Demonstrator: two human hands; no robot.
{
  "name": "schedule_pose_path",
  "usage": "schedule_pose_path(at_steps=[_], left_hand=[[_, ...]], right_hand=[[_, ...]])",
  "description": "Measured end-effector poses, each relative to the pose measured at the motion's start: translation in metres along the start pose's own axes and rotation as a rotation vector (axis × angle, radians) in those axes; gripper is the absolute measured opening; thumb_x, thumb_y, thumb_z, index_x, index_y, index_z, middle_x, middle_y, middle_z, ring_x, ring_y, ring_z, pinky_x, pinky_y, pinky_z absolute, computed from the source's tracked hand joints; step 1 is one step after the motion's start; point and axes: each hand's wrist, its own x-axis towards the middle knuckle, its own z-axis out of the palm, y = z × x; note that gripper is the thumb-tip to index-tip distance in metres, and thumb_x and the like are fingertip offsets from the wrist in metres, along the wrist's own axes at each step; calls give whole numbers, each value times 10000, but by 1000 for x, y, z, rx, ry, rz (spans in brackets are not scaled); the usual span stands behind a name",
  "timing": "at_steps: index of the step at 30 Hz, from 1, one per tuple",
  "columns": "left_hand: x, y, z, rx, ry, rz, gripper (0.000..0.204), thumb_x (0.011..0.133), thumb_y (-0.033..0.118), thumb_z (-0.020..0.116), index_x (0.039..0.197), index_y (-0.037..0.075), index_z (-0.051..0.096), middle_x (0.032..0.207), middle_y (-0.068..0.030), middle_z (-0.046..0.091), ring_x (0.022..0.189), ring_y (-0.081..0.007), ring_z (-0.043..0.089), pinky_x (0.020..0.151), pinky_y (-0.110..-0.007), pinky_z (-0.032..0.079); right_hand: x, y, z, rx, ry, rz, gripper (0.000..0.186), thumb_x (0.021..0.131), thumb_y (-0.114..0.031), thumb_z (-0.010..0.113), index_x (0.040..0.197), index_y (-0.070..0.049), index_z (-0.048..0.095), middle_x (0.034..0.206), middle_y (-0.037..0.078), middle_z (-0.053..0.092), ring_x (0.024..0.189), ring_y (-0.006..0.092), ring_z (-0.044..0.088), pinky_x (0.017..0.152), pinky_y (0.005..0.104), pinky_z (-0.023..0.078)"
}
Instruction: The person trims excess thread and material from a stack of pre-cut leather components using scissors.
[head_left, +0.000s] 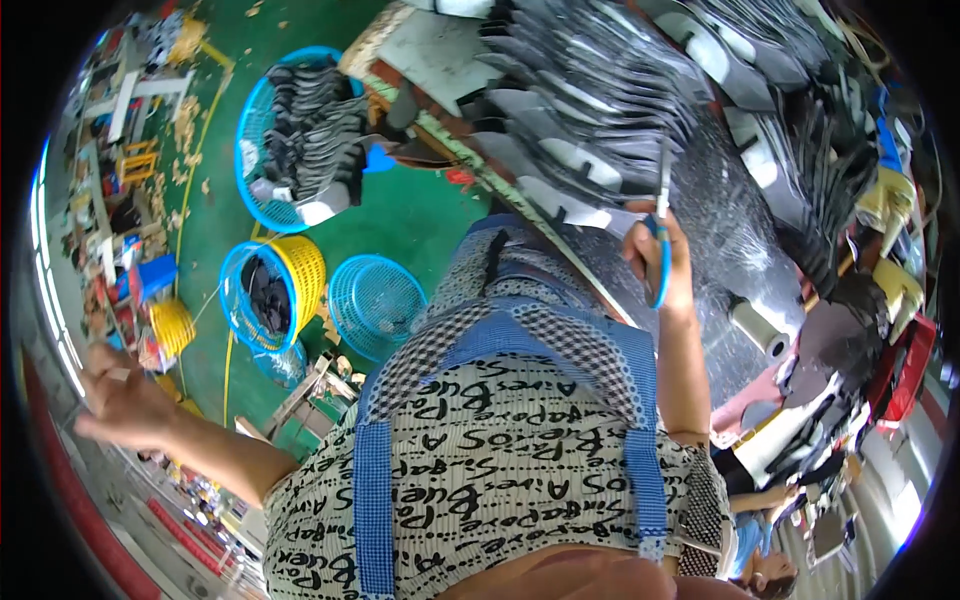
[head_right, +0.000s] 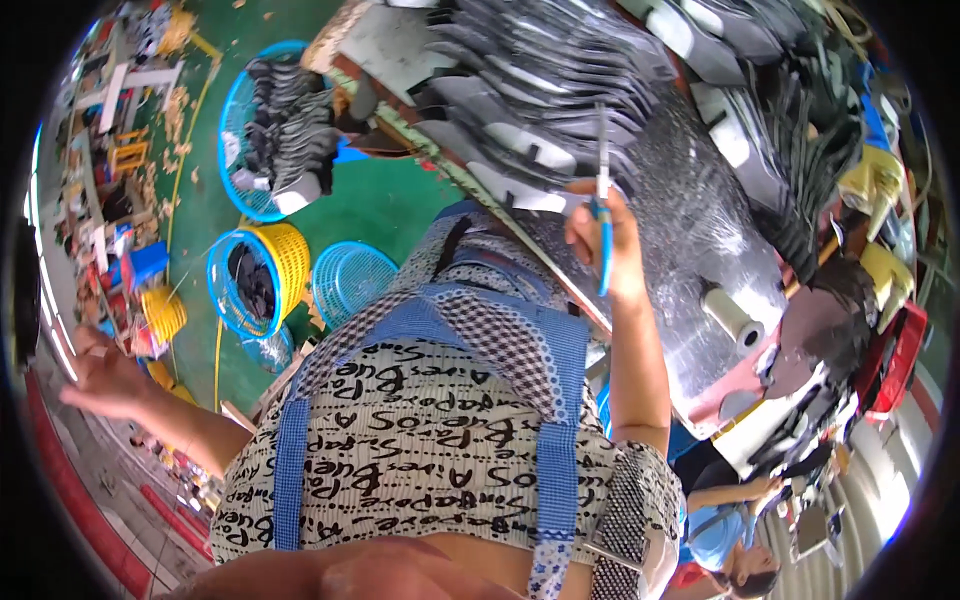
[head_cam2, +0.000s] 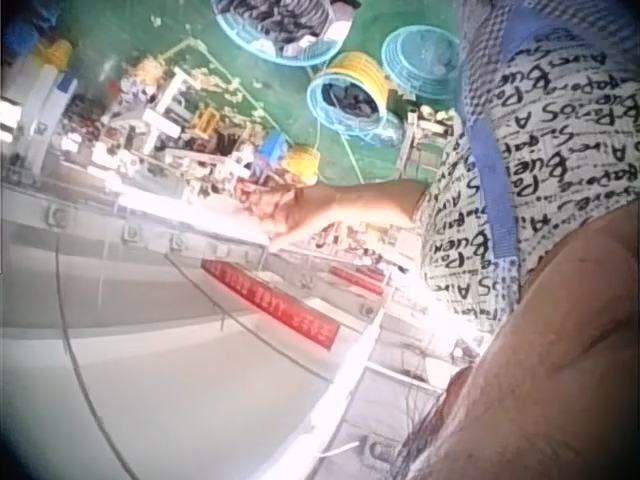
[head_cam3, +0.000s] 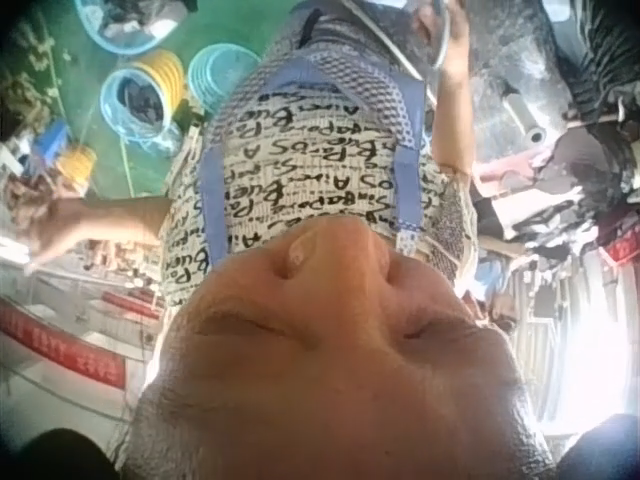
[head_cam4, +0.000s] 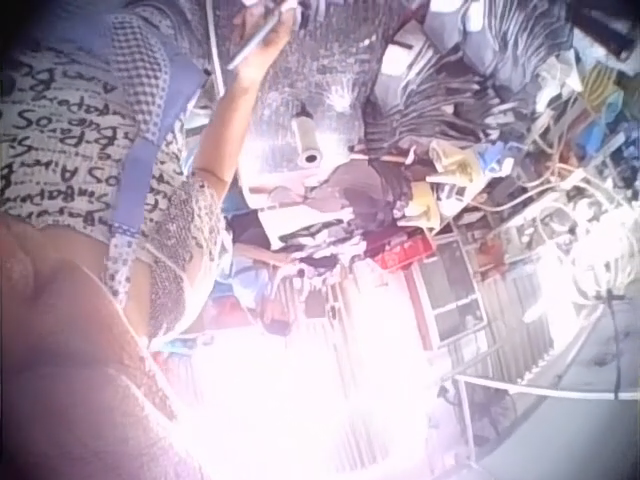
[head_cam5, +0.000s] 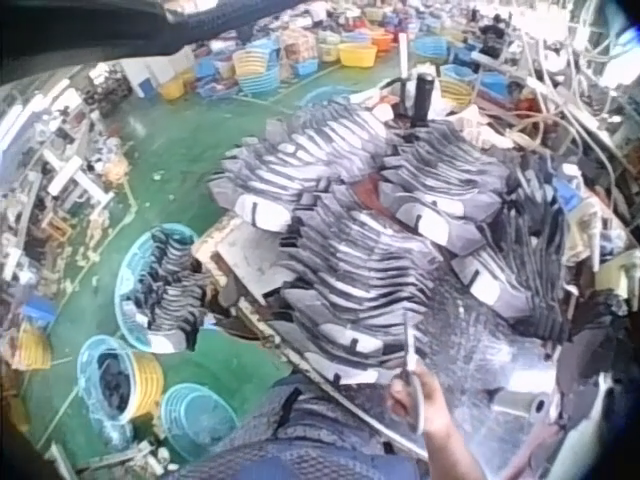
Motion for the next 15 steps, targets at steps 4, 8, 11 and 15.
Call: schedule_pose_path(at_steps=[4,8,11,15], left_hand=[[20,36,-64,94,-468,363,1056,710,841,205,1285,-17,426,956,-175,567,767,-189,491,879,-348,415],[-81,37,46,331,-294,241,1232,598,917,66,1265,-52,432,1062,-204,557,740,-151,474,712,-243,395],[-122,-32,107,-567,-1173,-757,1139,636,901,140,1427,82,158,1204,-149,478,645,-91,380,570,-204,320],[-190,-70,164,-535,-1338,-1028,970,728,828,67,1454,185,67,1222,-103,446,612,-123,320,557,-229,267]], right_hand=[[3,-2,12,-31,33,-106,364,825,-155,646,1128,-17,499,646,37,549,418,37,377,372,170,249],[5,-12,29,-63,-90,-139,410,739,-25,701,1099,-43,507,729,65,605,542,48,481,475,168,351],[8,-10,50,1,-166,-235,484,683,73,705,1082,-52,463,852,98,642,601,58,503,558,183,395],[14,-4,67,-103,-208,-335,509,687,109,680,1076,-77,410,977,150,642,582,50,477,525,180,392]])
